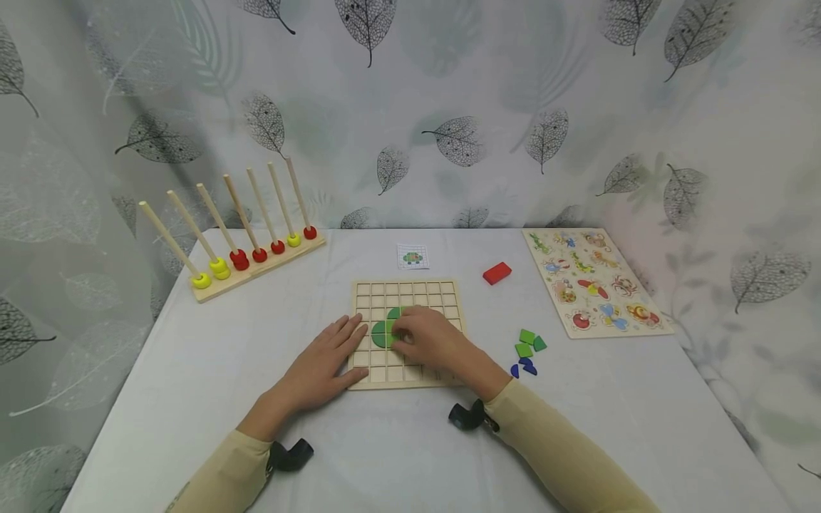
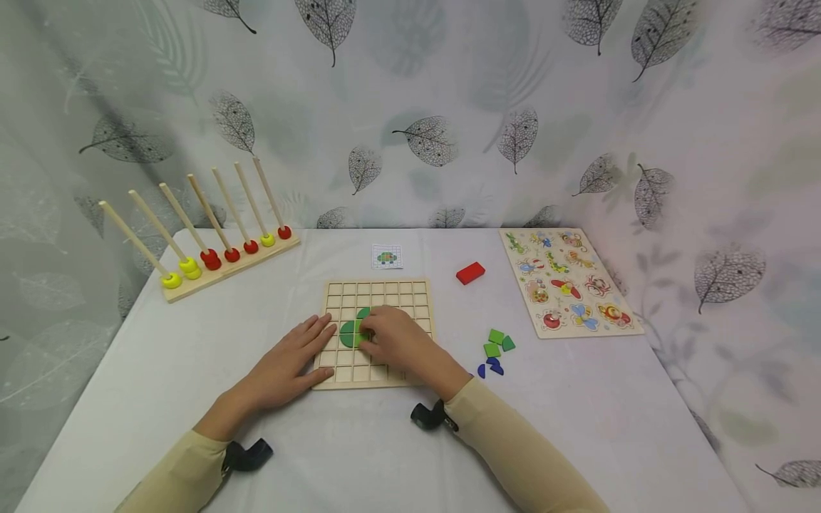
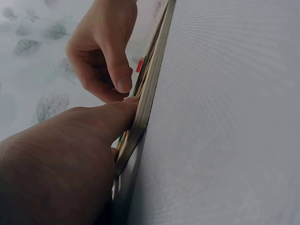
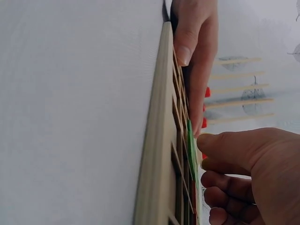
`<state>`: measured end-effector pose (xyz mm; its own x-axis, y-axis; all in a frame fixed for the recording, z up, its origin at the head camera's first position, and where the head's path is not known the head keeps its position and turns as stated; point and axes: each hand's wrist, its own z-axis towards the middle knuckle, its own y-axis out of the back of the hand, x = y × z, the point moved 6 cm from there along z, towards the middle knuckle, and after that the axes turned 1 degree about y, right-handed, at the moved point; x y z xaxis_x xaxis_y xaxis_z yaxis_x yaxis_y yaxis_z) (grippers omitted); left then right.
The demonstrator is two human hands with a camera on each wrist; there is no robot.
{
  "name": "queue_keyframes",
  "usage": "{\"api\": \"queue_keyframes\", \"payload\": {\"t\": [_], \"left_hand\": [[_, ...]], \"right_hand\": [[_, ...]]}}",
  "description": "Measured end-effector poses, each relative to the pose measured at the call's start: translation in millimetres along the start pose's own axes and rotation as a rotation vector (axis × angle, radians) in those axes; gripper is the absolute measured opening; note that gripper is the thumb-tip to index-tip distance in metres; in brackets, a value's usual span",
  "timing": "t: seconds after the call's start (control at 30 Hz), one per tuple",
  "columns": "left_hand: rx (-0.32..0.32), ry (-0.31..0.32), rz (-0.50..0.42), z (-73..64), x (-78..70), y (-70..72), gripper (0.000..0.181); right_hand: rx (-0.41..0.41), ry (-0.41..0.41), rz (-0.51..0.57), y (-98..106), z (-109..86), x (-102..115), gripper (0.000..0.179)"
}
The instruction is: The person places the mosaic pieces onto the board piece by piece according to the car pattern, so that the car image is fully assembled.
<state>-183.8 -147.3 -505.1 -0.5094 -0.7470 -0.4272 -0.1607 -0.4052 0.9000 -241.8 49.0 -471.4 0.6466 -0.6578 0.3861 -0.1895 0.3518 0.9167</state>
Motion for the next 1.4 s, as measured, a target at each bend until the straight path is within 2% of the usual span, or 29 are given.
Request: {"api": "queue_keyframes", "payload": {"t": [0.27, 0.43, 0.6, 0.83, 1.4], "left_hand": [[0.003, 0.003, -0.003, 0.1, 1.2, -0.6, 0.084], [-0.004, -0.004, -0.010, 0.5, 0.7, -0.7, 0.084], [-0.002, -0.004, -0.012, 0.4, 0.8, -1.2, 0.084], [-0.002, 0.006, -0.005, 0.7, 0.6, -0.9, 0.084], [-0.001, 0.009, -0.002, 0.0, -2.7, 1.8, 0.084]], "right_hand": [[-0.012, -0.010, 0.020, 9, -1.8, -1, 0.019], [-0.015, -0.048, 0.067, 17, -6.3, -6, 0.022], [-0.028, -0.083, 0.071, 23, -12.2, -17, 0.027], [-0.044, -0.107, 0.067, 33, -24.1, -30, 0.023], [-0.091, -0.145, 0.093, 58, -47.7, -48, 0.028]]}}
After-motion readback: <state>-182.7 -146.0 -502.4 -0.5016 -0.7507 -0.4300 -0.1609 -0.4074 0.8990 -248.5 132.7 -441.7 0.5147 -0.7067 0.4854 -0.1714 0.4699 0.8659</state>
